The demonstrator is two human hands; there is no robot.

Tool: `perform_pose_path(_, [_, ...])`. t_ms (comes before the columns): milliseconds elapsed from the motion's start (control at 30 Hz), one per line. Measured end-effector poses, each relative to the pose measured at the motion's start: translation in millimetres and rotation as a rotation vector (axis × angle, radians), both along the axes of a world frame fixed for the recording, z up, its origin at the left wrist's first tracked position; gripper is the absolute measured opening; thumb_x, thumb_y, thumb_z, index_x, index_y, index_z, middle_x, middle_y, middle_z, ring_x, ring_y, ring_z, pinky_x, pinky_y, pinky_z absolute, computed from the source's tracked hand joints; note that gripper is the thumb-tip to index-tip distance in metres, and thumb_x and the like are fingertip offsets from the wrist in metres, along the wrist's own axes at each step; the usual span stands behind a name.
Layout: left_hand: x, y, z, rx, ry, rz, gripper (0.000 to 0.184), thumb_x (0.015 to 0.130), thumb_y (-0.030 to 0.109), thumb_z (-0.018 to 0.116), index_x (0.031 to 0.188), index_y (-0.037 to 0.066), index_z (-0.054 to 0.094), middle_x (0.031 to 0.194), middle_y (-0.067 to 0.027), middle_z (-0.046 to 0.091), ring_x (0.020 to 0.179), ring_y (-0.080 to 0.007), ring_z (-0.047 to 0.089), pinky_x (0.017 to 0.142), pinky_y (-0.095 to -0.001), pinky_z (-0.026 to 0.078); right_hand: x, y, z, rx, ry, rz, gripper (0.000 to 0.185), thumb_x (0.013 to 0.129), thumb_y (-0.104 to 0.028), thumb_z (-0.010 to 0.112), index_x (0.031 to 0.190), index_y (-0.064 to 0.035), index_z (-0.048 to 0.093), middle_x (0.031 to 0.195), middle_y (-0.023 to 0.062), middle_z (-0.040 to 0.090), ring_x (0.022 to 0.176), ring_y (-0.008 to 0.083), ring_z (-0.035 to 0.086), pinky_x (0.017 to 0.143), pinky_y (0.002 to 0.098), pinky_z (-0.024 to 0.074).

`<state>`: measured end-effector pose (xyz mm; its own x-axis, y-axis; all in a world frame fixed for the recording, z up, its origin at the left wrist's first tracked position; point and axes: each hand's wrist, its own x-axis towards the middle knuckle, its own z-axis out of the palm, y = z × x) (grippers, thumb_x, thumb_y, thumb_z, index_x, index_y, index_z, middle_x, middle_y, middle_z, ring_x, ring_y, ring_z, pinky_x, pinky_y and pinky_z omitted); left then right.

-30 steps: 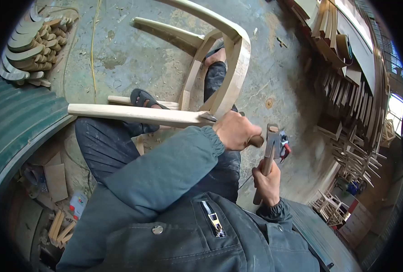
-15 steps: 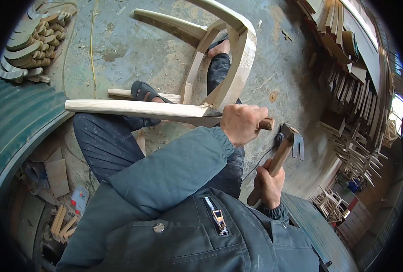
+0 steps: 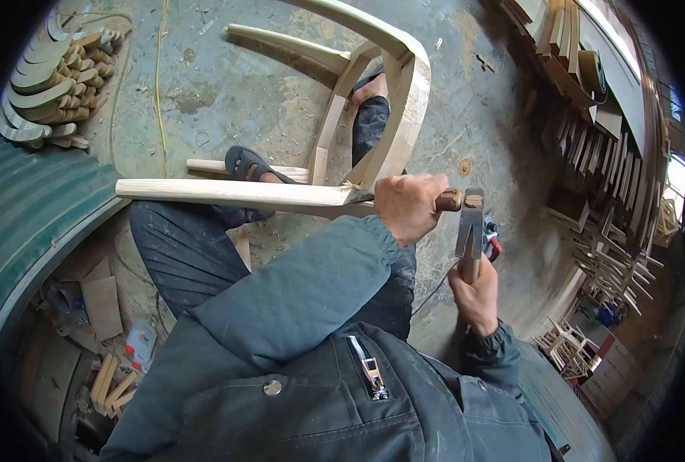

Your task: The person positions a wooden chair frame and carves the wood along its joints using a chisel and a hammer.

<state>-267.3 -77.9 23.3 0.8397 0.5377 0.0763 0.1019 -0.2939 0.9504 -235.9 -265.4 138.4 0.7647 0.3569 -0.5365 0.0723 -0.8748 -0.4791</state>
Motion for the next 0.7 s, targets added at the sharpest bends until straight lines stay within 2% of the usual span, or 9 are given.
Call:
perform_pose_path(133, [-1, -3, -6, 0.044, 0.011, -0.010, 0.016, 0.080, 0.021, 0.075, 0.080, 0.013, 0.061, 0.073, -0.0074, 0.066, 0.070, -0.0319, 0.069, 0.057, -0.0447, 0.051, 5, 11, 10, 0.497, -0.017, -0.431, 0.012, 0.091, 0.001, 0.060, 0.086, -0.0073, 0.054, 0.072, 0.0025, 0.055, 0.050, 0.0084, 0.049, 0.046, 0.0232, 0.0388])
perform_pose_path(200, [-2, -6, -5, 0.086, 0.000, -0.035, 0.016, 0.081, 0.021, 0.074, 0.080, 0.013, 0.061, 0.074, -0.0073, 0.066, 0.070, -0.0310, 0.069, 0.057, -0.0447, 0.051, -14, 23, -5, 0.739, 0.035, -0.542, 0.008, 0.089, 0.001, 0.061, 0.090, -0.0047, 0.056, 0.072, 0.0037, 0.056, 0.055, 0.0112, 0.051, 0.052, 0.0267, 0.0421])
perform_pose_path(233, [-2, -7, -4, 0.091, 0.004, -0.031, 0.016, 0.082, 0.021, 0.074, 0.080, 0.013, 0.060, 0.074, -0.0074, 0.066, 0.070, -0.0307, 0.069, 0.057, -0.0446, 0.051, -5, -18, -32, 0.207, -0.133, -0.104, 0.014, 0.088, 0.000, 0.062, 0.087, -0.0079, 0.050, 0.070, 0.0016, 0.053, 0.051, 0.0107, 0.049, 0.047, 0.0268, 0.0416])
perform_pose_path(267, [-1, -8, -5, 0.096, 0.005, -0.028, 0.016, 0.082, 0.021, 0.073, 0.080, 0.013, 0.060, 0.073, -0.0075, 0.066, 0.069, -0.0305, 0.069, 0.057, -0.0445, 0.051, -9, -3, -29, 0.140, -0.254, 0.133, 0.014, 0.085, -0.002, 0.065, 0.085, -0.0070, 0.052, 0.073, 0.0012, 0.054, 0.054, 0.0102, 0.050, 0.048, 0.0269, 0.0425])
perform_pose_path(367, [0, -11, -10, 0.091, -0.009, -0.017, 0.018, 0.083, 0.023, 0.073, 0.079, 0.012, 0.059, 0.071, -0.0072, 0.065, 0.068, -0.0304, 0.069, 0.056, -0.0439, 0.051, 6, -13, -10, 0.104, -0.040, -0.141, 0.016, 0.085, -0.002, 0.066, 0.084, -0.0085, 0.052, 0.070, 0.0006, 0.054, 0.050, 0.0078, 0.048, 0.044, 0.0245, 0.0384])
perform_pose_path(467, [0, -6, -9, 0.084, -0.014, -0.031, 0.016, 0.083, 0.020, 0.072, 0.081, 0.012, 0.059, 0.072, -0.0078, 0.065, 0.068, -0.0309, 0.068, 0.056, -0.0443, 0.051, -17, 30, -9, 0.782, 0.035, -0.681, 0.013, 0.091, -0.002, 0.062, 0.086, -0.0068, 0.051, 0.066, 0.0041, 0.054, 0.047, 0.0127, 0.051, 0.042, 0.0277, 0.0408])
perform_pose_path(533, [-3, -6, -6, 0.106, -0.019, -0.071, 0.014, 0.081, 0.017, 0.072, 0.081, 0.012, 0.059, 0.072, -0.0076, 0.065, 0.069, -0.0311, 0.068, 0.056, -0.0442, 0.050, -15, 6, -27, 0.086, -0.109, 0.001, 0.011, 0.084, -0.001, 0.063, 0.087, -0.0045, 0.053, 0.075, 0.0021, 0.055, 0.063, 0.0123, 0.052, 0.058, 0.0301, 0.0448])
perform_pose_path(633, [-2, -9, -10, 0.092, -0.038, -0.072, 0.015, 0.083, 0.019, 0.072, 0.081, 0.013, 0.059, 0.073, -0.0075, 0.065, 0.068, -0.0312, 0.068, 0.056, -0.0446, 0.050, 5, 7, 12, -0.036, 0.155, -0.235, 0.015, 0.083, -0.001, 0.066, 0.086, -0.0051, 0.053, 0.071, -0.0007, 0.052, 0.058, 0.0084, 0.049, 0.052, 0.0268, 0.0421])
perform_pose_path(700, [-4, -9, -9, 0.089, -0.022, -0.091, 0.012, 0.082, 0.017, 0.070, 0.083, 0.013, 0.059, 0.074, -0.0079, 0.066, 0.070, -0.0312, 0.070, 0.058, -0.0450, 0.052, -3, 13, 10, 0.428, 0.140, -0.527, 0.014, 0.086, 0.001, 0.064, 0.083, -0.0067, 0.052, 0.065, 0.0007, 0.053, 0.048, 0.0105, 0.049, 0.045, 0.0256, 0.0394])
